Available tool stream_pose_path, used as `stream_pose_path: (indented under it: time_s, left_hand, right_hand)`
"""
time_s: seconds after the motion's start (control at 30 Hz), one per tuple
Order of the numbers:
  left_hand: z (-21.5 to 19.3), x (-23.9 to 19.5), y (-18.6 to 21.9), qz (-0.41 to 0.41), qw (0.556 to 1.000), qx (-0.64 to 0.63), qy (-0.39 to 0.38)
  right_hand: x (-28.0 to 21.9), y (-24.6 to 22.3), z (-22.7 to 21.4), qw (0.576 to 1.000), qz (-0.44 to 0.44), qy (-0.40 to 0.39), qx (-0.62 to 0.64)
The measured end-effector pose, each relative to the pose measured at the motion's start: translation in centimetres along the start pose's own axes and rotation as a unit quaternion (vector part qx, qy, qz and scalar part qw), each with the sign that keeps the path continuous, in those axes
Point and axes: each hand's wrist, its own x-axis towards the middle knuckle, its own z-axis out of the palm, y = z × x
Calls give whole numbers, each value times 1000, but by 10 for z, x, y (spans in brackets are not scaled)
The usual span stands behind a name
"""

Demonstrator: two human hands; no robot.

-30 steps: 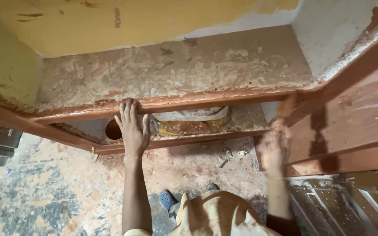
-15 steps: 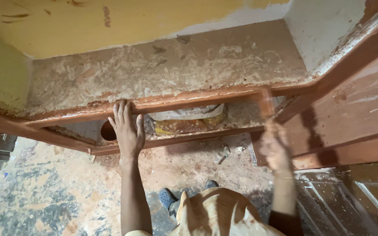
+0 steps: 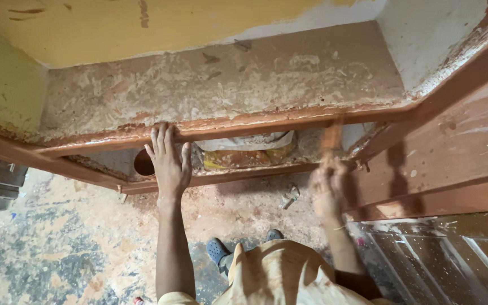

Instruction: The person paints a wooden door frame with a paintbrush, applying brown paint to the horizontal and vertical sections. The person repeatedly dips the brush into a paint can and continues brushing along the frame edges.

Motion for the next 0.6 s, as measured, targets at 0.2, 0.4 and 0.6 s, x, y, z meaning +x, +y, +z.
stream_pose_path:
  time_s: [0.2,0.4,0.6]
  left_hand:
    - [-1,1,-1,5,1000,2,15]
    - [-2,-1,-3,8,1000,12,9]
    - [-1,-1,-2,17,1000,2,12]
  right_hand:
    - [-41,19,38,940,170,-291,-52]
    - [-9,-36,-5,987,133,-86,30]
    - [-12,-89,-75,987,-9,159,0]
